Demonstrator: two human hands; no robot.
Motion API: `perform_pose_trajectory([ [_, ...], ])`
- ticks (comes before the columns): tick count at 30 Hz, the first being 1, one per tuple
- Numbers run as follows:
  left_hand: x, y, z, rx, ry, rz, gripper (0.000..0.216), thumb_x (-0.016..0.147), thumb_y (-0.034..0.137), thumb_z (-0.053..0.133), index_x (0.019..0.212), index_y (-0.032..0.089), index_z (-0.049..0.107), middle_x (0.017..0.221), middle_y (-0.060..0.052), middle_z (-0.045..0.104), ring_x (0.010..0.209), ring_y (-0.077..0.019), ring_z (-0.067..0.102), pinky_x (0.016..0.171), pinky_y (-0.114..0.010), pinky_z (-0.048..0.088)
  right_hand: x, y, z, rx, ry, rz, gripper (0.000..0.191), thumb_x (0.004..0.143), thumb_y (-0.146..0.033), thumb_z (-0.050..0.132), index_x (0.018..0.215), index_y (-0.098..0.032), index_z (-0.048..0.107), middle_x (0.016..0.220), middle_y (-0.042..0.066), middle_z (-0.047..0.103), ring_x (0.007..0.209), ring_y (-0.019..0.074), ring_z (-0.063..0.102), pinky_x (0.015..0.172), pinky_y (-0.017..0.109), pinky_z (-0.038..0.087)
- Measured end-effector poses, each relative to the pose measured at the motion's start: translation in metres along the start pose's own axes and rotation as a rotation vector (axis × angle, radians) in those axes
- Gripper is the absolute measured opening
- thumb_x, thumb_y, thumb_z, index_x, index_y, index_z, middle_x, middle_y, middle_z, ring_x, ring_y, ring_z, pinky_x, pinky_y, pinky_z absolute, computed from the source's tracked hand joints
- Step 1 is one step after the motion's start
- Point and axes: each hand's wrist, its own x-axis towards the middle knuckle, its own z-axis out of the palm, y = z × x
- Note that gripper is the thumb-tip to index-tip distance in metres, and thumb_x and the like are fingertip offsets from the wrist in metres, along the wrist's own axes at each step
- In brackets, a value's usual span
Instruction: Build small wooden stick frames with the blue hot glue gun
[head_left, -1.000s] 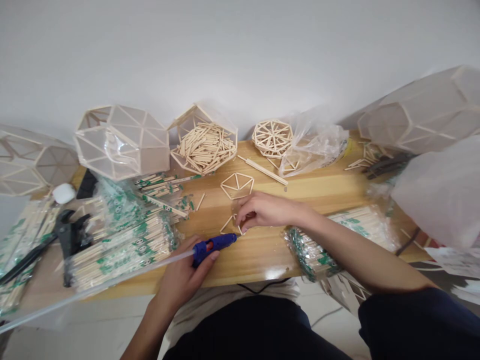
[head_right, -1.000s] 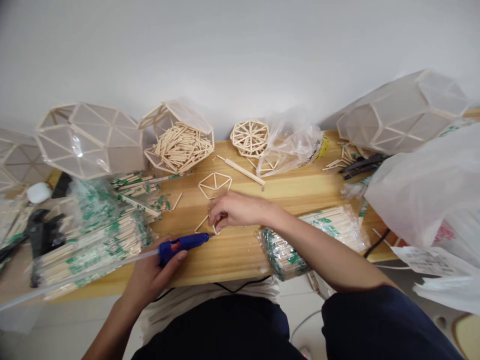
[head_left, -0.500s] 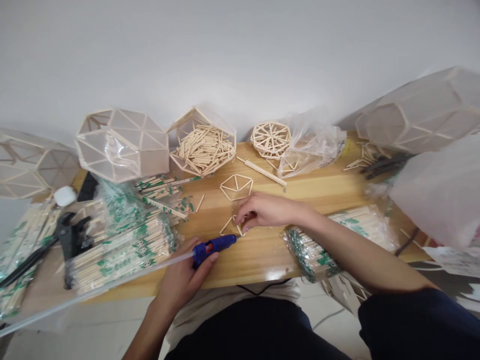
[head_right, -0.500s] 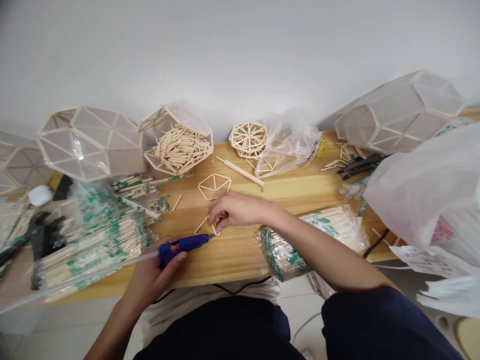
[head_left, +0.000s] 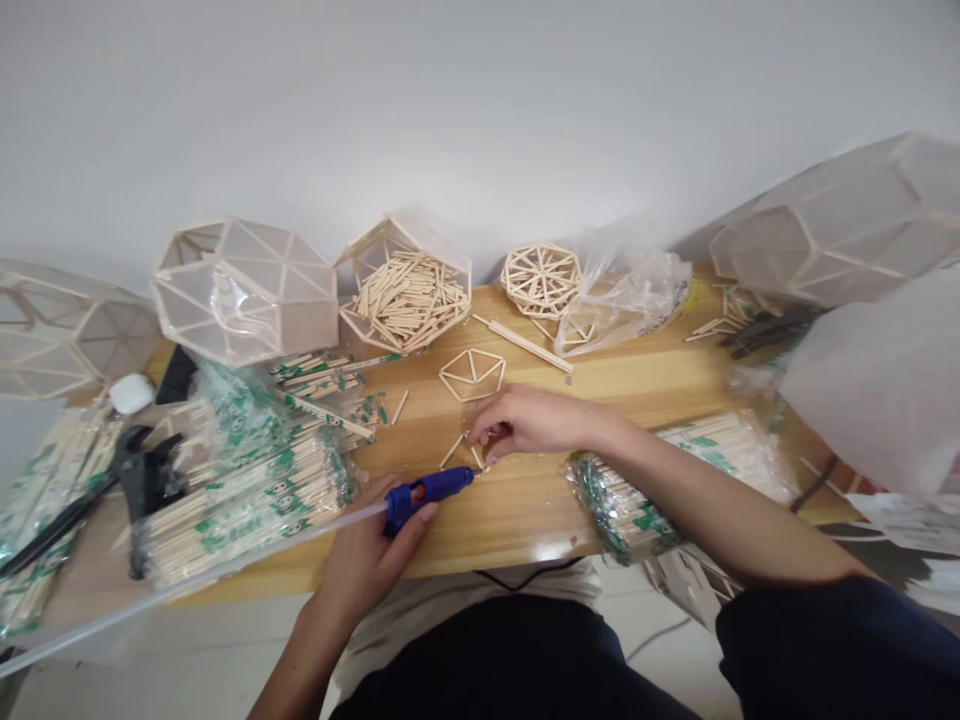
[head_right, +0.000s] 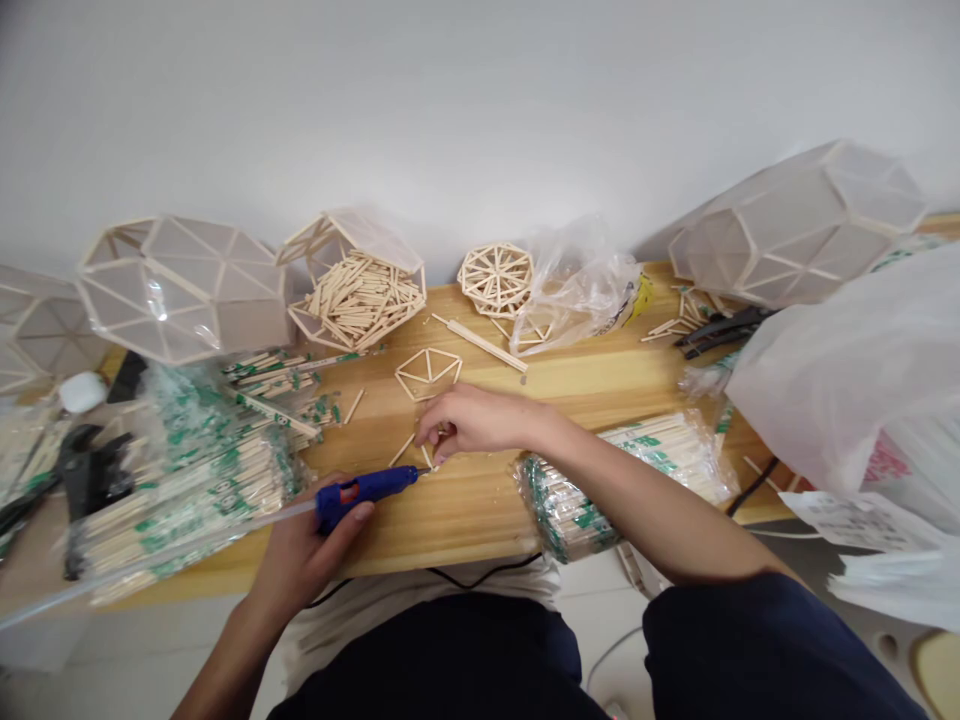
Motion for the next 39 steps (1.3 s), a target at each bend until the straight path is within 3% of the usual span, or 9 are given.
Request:
perform_pose_trajectory([
  [3, -0.002, -0.005, -0.002, -0.032, 0.075, -0.061, 0.035, 0.095, 0.056, 0.064, 0.095, 0.023, 0.076, 0.088, -0.005, 0.078, 0.080, -0.0249, 0.074, 0.072, -0.033, 0.059, 0.000, -0.002, -0.002, 0.004, 0.011, 0.052, 0.037, 0.085, -0.016, 0.091, 0.119, -0.019, 0.079, 0.089, -0.001, 0.076, 0.077, 0.0131, 0.068, 0.073, 0.025, 0.050],
  [8, -0.009, 0.000, -0.017, -0.129, 0.159, -0.151, 0.050, 0.098, 0.056, 0.060, 0.061, 0.023, 0.065, 0.053, 0.000, 0.062, 0.049, -0.0166, 0.056, 0.053, -0.029, 0.047, -0.001, -0.005, -0.004, 0.010, 0.013, 0.081, 0.040, 0.083, -0.013, 0.091, 0.121, -0.017, 0.078, 0.087, -0.001, 0.075, 0.075, 0.0129, 0.067, 0.072, 0.025, 0.049],
  [12, -0.011, 0.008, -0.043, -0.209, 0.357, -0.372, 0.054, 0.102, 0.059, 0.054, 0.065, 0.022, 0.062, 0.055, -0.001, 0.062, 0.047, -0.0154, 0.051, 0.050, -0.030, 0.041, -0.001, -0.005, -0.004, -0.003, 0.024, 0.073, 0.037, 0.083, -0.013, 0.091, 0.118, -0.016, 0.078, 0.088, 0.000, 0.074, 0.075, 0.0131, 0.065, 0.071, 0.026, 0.049],
  [15, -0.002, 0.000, -0.067, 0.020, 0.479, -0.471, 0.059, 0.105, 0.061, 0.046, 0.065, 0.021, 0.063, 0.058, -0.003, 0.064, 0.057, -0.0198, 0.057, 0.056, -0.032, 0.041, -0.001, -0.006, -0.004, -0.005, 0.032, 0.053, 0.031, 0.087, -0.018, 0.088, 0.116, -0.017, 0.079, 0.088, 0.000, 0.074, 0.073, 0.0128, 0.064, 0.072, 0.026, 0.049],
  [22, 0.028, -0.023, -0.091, 0.251, 0.283, -0.570, 0.056, 0.097, 0.063, 0.044, 0.061, 0.023, 0.059, 0.056, -0.003, 0.060, 0.060, -0.0219, 0.055, 0.059, -0.034, 0.039, -0.002, -0.007, -0.004, 0.014, 0.040, 0.053, 0.028, 0.089, -0.026, 0.087, 0.113, -0.015, 0.079, 0.087, 0.001, 0.072, 0.072, 0.0129, 0.062, 0.070, 0.026, 0.049],
  [28, 0.030, -0.028, -0.081, 0.219, 0.316, -0.535, 0.054, 0.076, 0.078, 0.064, 0.067, 0.025, 0.056, 0.059, 0.001, 0.060, 0.060, -0.0210, 0.056, 0.060, -0.033, 0.038, -0.001, -0.006, -0.003, 0.028, 0.037, 0.057, 0.031, 0.084, -0.019, 0.091, 0.113, -0.016, 0.078, 0.085, -0.001, 0.071, 0.070, 0.0122, 0.061, 0.070, 0.026, 0.048],
  [34, 0.023, -0.020, -0.079, 0.271, 0.401, -0.540, 0.049, 0.081, 0.071, 0.067, 0.097, 0.025, 0.068, 0.082, -0.003, 0.073, 0.079, -0.0281, 0.070, 0.072, -0.037, 0.050, -0.002, -0.005, -0.003, 0.025, 0.037, 0.058, 0.033, 0.083, -0.017, 0.091, 0.113, -0.016, 0.079, 0.083, -0.002, 0.070, 0.069, 0.0115, 0.060, 0.070, 0.025, 0.048],
  [37, 0.012, -0.007, -0.069, 0.471, 0.495, -0.404, 0.041, 0.094, 0.062, 0.061, 0.104, 0.024, 0.069, 0.093, -0.006, 0.072, 0.084, -0.0280, 0.069, 0.073, -0.038, 0.050, -0.002, -0.007, -0.004, 0.026, 0.035, 0.064, 0.030, 0.085, -0.021, 0.090, 0.113, -0.017, 0.079, 0.084, -0.001, 0.070, 0.070, 0.0120, 0.061, 0.071, 0.026, 0.049],
  [39, 0.003, 0.003, -0.053, 0.505, 0.558, -0.206, 0.030, 0.100, 0.051, 0.061, 0.101, 0.022, 0.069, 0.093, -0.006, 0.070, 0.083, -0.0254, 0.067, 0.072, -0.037, 0.050, -0.002, -0.008, -0.005, 0.030, 0.030, 0.060, 0.028, 0.086, -0.022, 0.089, 0.112, -0.017, 0.079, 0.084, -0.001, 0.070, 0.071, 0.0124, 0.061, 0.072, 0.027, 0.049],
])
